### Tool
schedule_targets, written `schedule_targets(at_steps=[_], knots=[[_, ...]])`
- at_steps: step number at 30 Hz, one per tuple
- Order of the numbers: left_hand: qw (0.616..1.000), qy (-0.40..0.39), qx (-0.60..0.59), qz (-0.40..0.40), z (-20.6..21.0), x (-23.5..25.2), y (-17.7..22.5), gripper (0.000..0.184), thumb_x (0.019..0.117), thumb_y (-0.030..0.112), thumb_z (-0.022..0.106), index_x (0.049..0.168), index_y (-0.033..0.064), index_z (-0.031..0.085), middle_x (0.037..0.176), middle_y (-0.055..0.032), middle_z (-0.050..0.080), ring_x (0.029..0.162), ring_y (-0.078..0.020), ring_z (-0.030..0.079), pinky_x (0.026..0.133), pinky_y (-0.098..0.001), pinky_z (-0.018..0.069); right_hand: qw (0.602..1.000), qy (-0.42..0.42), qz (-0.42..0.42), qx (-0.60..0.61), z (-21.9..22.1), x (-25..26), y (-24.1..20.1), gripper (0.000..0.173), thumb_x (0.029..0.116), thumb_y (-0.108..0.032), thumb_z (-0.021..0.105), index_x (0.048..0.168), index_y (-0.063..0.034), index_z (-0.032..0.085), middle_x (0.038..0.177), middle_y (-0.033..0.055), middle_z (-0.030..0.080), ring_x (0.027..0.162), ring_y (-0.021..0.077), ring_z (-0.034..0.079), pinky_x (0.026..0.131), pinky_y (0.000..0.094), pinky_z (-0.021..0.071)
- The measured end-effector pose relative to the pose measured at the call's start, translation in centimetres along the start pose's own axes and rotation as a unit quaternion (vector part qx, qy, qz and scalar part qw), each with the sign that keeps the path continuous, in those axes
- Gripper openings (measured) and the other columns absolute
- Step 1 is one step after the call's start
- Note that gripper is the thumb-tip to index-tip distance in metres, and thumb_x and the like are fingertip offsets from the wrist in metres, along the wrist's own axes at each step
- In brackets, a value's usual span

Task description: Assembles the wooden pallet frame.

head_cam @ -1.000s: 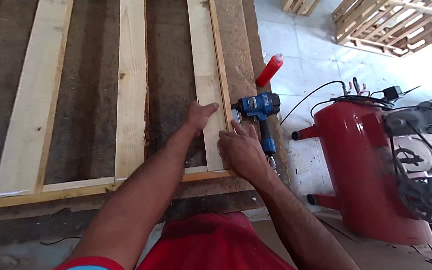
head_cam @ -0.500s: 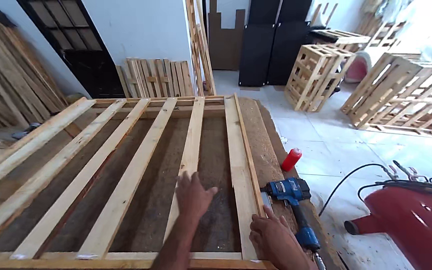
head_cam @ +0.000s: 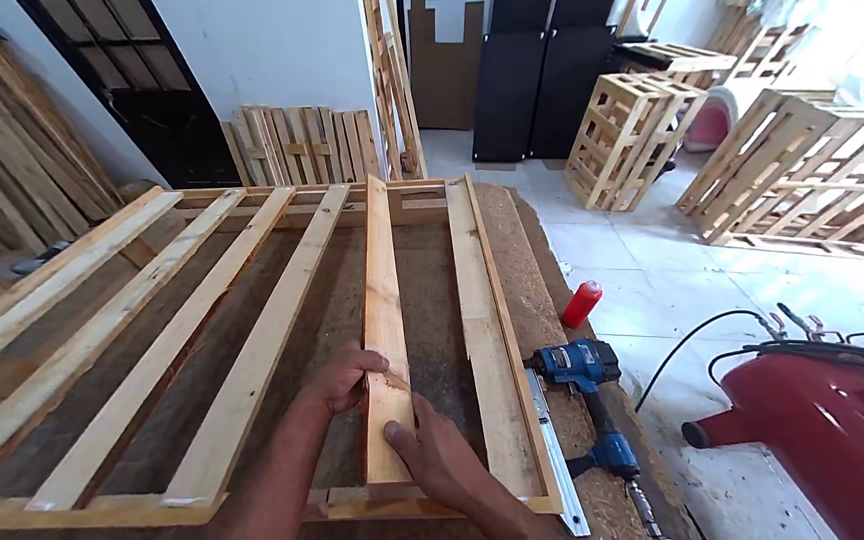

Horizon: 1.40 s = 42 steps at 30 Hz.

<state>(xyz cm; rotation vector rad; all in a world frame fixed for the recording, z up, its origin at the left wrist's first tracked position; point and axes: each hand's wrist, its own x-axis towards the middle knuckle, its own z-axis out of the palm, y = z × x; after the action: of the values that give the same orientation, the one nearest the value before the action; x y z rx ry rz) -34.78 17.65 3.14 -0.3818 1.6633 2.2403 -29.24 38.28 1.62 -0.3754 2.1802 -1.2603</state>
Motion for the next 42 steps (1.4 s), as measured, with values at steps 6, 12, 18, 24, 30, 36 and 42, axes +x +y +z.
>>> schedule_targets(at_steps=[6,12,18,24,30,36,42], knots=[[0.988,-0.095,-0.121,0.006,-5.7,0.3,-2.5,0.066,0.0815,0.003,0.065,0.142,-0.0056,0.041,0.126,-0.0338,0.063,0.112,-0.0459,0.067,0.092,-0.0574,0.0591,0.996,0.054,0.065,0.024,4.3,2.4,-2.4,0.073,0.0963,-0.064,0.055,0.15,-0.0147,0.043,0.11,0.008,0.072,0.097,0.0219,0.073,0.087,0.0478,0.0605],[0.963,-0.173,-0.209,-0.008,-8.5,0.5,-3.6,0.068,0.0821,0.002,0.067,0.143,-0.0058,0.039,0.135,-0.0357,0.057,0.118,-0.0496,0.063,0.097,-0.0605,0.0559,0.988,0.119,0.09,0.047,8.0,2.1,-3.8,0.07,0.0925,-0.06,0.063,0.148,-0.0202,0.049,0.106,0.0007,0.075,0.092,0.0151,0.074,0.084,0.0439,0.0623],[0.956,-0.156,-0.248,-0.014,-8.6,1.4,-4.4,0.057,0.0899,0.0,0.055,0.145,-0.0051,0.039,0.135,-0.037,0.057,0.117,-0.0501,0.064,0.097,-0.0598,0.0561,0.986,0.13,0.1,0.017,7.9,3.3,-4.0,0.067,0.0927,-0.061,0.062,0.148,-0.0233,0.051,0.106,-0.0011,0.075,0.093,0.0136,0.074,0.085,0.0432,0.062],[0.97,-0.107,-0.214,-0.037,-8.9,1.2,-4.3,0.042,0.1045,0.006,0.046,0.145,-0.0038,0.04,0.133,-0.0332,0.06,0.112,-0.0466,0.068,0.094,-0.0567,0.059,0.981,0.127,0.136,-0.05,9.2,3.3,-4.3,0.056,0.1062,-0.05,0.04,0.154,-0.0201,0.044,0.107,0.0077,0.074,0.096,0.0241,0.073,0.087,0.0493,0.0593],[0.979,-0.09,-0.177,-0.038,-9.1,1.1,-3.7,0.039,0.1055,0.008,0.044,0.143,-0.0047,0.043,0.13,-0.0315,0.063,0.109,-0.0447,0.07,0.092,-0.0554,0.0603,0.982,0.118,0.132,-0.063,9.5,3.9,-4.5,0.056,0.1069,-0.049,0.037,0.153,-0.0174,0.043,0.107,0.0091,0.073,0.097,0.026,0.073,0.086,0.0505,0.059],[0.986,-0.024,-0.147,-0.081,-9.1,1.7,-4.3,0.037,0.1078,0.015,0.05,0.14,-0.0033,0.046,0.119,-0.0302,0.068,0.102,-0.0425,0.072,0.087,-0.0547,0.0621,0.972,0.056,0.188,-0.132,8.9,5.1,-4.4,0.053,0.1064,-0.051,0.038,0.137,-0.0101,0.051,0.108,0.013,0.07,0.103,0.0293,0.071,0.087,0.0511,0.0574],[0.985,0.018,-0.137,-0.105,-9.2,1.9,-4.7,0.038,0.1055,0.017,0.056,0.138,-0.0026,0.049,0.115,-0.0275,0.07,0.099,-0.0381,0.073,0.085,-0.0521,0.0623,0.972,0.011,0.205,-0.111,8.3,5.9,-4.2,0.053,0.1059,-0.051,0.043,0.135,-0.0078,0.05,0.111,0.016,0.068,0.105,0.0313,0.069,0.089,0.0523,0.0562]])
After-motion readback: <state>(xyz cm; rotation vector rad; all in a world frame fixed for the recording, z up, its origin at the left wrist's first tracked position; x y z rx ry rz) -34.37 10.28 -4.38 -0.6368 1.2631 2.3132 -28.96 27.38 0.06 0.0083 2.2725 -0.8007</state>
